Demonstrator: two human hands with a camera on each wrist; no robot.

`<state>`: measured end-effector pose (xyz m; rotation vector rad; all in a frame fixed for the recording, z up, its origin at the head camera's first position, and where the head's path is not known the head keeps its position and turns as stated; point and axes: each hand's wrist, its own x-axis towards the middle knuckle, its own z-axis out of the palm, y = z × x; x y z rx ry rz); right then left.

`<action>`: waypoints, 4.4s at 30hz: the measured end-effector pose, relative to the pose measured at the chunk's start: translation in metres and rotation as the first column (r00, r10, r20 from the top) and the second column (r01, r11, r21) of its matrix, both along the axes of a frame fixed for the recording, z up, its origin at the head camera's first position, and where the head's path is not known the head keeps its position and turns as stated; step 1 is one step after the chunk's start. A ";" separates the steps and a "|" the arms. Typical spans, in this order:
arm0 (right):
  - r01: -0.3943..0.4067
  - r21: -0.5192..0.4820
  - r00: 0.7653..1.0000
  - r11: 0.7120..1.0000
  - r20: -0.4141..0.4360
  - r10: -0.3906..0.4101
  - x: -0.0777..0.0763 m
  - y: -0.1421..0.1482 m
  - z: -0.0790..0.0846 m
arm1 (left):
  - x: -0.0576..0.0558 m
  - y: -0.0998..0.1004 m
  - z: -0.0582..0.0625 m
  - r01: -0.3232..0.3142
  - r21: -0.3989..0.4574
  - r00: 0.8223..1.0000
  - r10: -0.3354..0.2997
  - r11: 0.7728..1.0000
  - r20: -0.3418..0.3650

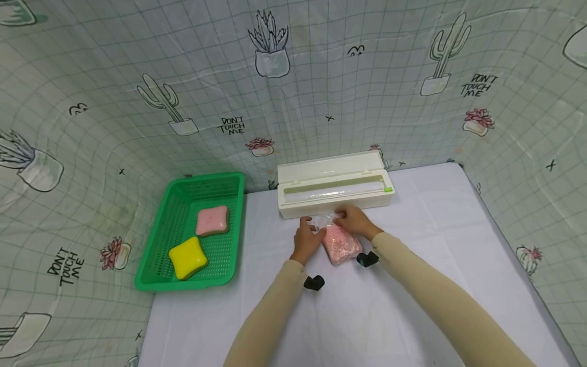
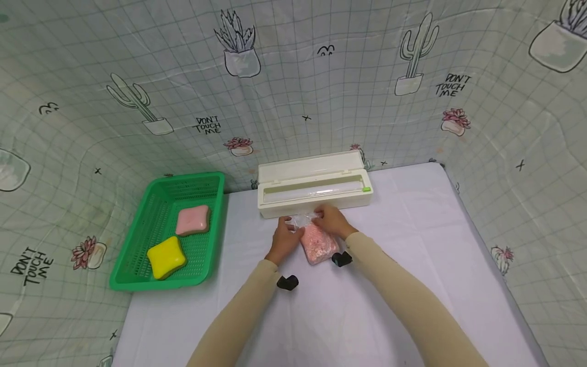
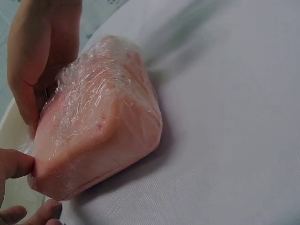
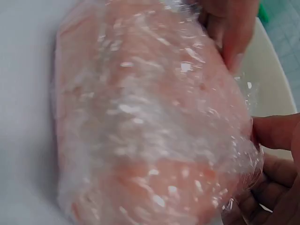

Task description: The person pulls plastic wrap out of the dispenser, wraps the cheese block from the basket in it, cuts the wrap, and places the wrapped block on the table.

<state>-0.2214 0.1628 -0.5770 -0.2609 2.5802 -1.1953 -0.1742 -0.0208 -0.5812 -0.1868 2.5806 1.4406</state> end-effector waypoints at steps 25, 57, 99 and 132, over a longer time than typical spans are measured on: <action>-0.357 0.308 0.619 0.882 -0.629 0.470 0.032 0.046 0.006 | 0.005 -0.017 -0.007 0.266 -0.632 0.555 -0.652 0.728 -0.517; -0.273 0.390 0.612 0.880 -0.636 0.471 0.072 0.066 -0.030 | 0.044 -0.013 -0.007 0.268 -0.844 0.608 -0.761 0.466 -0.227; -0.182 -0.054 0.954 0.982 -0.253 0.163 0.062 0.060 0.008 | 0.056 -0.004 0.007 0.327 0.148 0.923 -0.281 0.933 -0.264; -0.161 0.258 0.885 0.953 -0.391 0.255 0.099 0.078 -0.011 | 0.052 0.009 -0.018 0.370 -0.534 0.773 -0.571 0.761 -0.278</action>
